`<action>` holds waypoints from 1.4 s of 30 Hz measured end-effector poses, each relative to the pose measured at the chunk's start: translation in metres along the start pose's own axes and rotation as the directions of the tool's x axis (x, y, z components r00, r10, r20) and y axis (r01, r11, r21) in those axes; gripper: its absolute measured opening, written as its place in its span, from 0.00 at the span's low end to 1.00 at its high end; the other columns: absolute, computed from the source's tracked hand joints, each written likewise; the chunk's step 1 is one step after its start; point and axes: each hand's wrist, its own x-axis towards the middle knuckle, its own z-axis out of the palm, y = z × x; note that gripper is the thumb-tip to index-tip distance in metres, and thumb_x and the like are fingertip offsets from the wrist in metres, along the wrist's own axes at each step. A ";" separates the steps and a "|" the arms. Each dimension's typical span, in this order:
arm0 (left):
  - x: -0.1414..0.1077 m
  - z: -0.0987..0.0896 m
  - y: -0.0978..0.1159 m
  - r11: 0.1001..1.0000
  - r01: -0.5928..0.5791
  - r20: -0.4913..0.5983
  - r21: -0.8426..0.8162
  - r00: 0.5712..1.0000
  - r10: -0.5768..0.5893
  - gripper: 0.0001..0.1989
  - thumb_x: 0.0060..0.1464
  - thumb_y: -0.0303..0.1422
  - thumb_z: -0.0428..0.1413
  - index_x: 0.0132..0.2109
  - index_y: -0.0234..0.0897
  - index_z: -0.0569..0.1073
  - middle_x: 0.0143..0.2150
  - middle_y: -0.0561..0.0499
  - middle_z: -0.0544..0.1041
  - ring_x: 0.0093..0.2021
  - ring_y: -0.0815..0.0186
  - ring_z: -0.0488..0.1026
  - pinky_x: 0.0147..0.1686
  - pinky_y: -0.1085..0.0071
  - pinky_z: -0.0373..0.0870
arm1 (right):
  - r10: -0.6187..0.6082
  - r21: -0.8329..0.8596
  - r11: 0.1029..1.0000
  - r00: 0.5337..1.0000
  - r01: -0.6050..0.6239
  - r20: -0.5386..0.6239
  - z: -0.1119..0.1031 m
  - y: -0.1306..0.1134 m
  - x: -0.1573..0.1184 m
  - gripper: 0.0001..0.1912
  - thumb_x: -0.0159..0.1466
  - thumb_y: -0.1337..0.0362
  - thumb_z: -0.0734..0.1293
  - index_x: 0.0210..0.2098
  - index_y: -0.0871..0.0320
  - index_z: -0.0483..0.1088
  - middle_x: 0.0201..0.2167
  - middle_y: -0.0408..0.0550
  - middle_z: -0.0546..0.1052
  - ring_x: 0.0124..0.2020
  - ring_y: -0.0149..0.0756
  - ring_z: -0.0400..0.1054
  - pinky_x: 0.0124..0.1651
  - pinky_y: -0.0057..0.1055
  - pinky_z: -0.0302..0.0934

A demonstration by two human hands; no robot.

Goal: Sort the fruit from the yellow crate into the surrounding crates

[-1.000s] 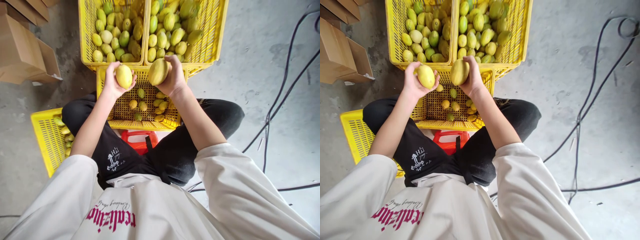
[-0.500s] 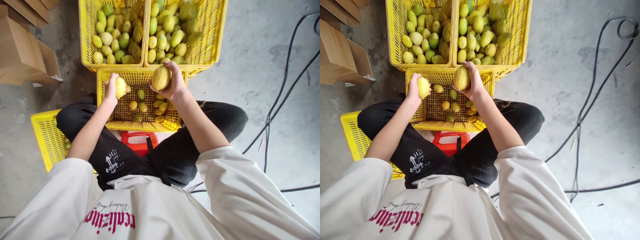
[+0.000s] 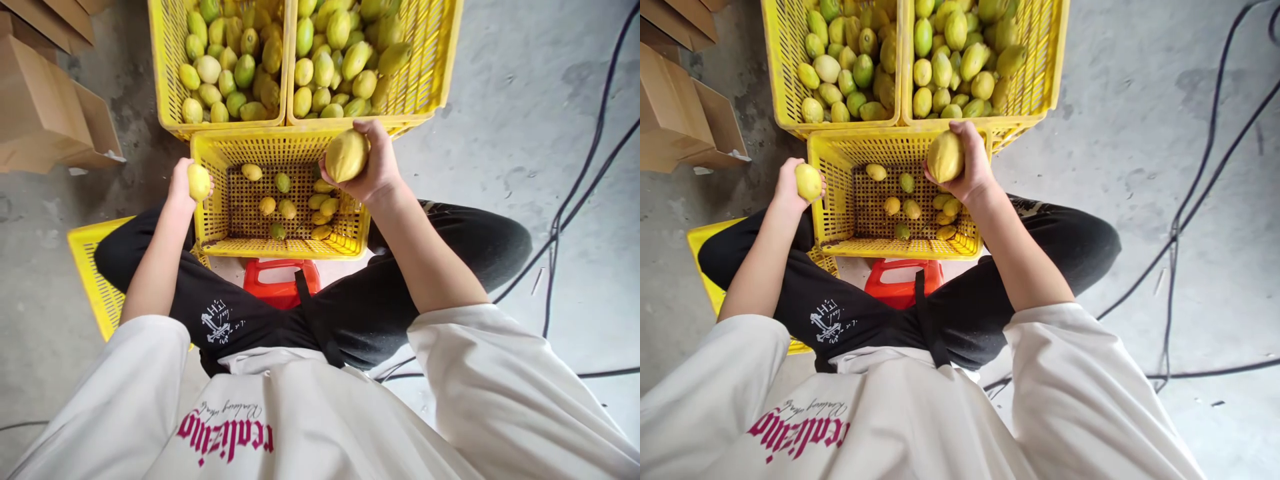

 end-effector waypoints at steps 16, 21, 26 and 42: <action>-0.034 0.068 -0.003 0.977 -0.211 0.099 -0.023 0.972 0.212 0.14 0.74 0.51 0.73 0.55 0.53 0.83 0.40 0.46 0.86 0.47 0.45 0.92 0.33 0.63 0.87 | -0.058 -0.027 0.998 0.998 0.058 0.012 0.031 0.005 0.005 0.18 0.72 0.59 0.82 0.40 0.40 0.68 0.35 0.39 0.81 0.50 0.45 0.82 0.45 0.41 0.86; -0.049 0.105 -0.018 0.967 -0.245 0.147 -0.076 0.956 0.254 0.12 0.81 0.45 0.68 0.51 0.46 0.78 0.44 0.46 0.85 0.55 0.44 0.92 0.45 0.60 0.90 | -0.042 -0.066 0.997 0.998 0.045 0.041 0.048 0.015 0.005 0.19 0.68 0.59 0.84 0.42 0.41 0.70 0.37 0.39 0.82 0.54 0.45 0.81 0.53 0.41 0.87; -0.058 0.115 -0.033 0.972 -0.233 0.243 0.016 0.944 0.222 0.12 0.80 0.41 0.70 0.47 0.46 0.77 0.46 0.45 0.87 0.59 0.46 0.89 0.49 0.60 0.88 | -0.009 -0.160 0.987 1.000 0.009 0.003 0.047 0.021 0.015 0.19 0.62 0.49 0.83 0.43 0.40 0.72 0.39 0.42 0.85 0.65 0.54 0.82 0.59 0.47 0.86; -0.004 0.066 -0.034 0.923 -0.298 0.127 0.245 0.953 0.274 0.25 0.58 0.58 0.80 0.50 0.53 0.81 0.50 0.43 0.90 0.69 0.32 0.87 0.59 0.41 0.91 | -0.037 -0.218 0.975 0.999 0.041 0.023 0.021 0.014 0.014 0.25 0.63 0.43 0.87 0.42 0.43 0.72 0.40 0.43 0.85 0.63 0.51 0.81 0.58 0.42 0.82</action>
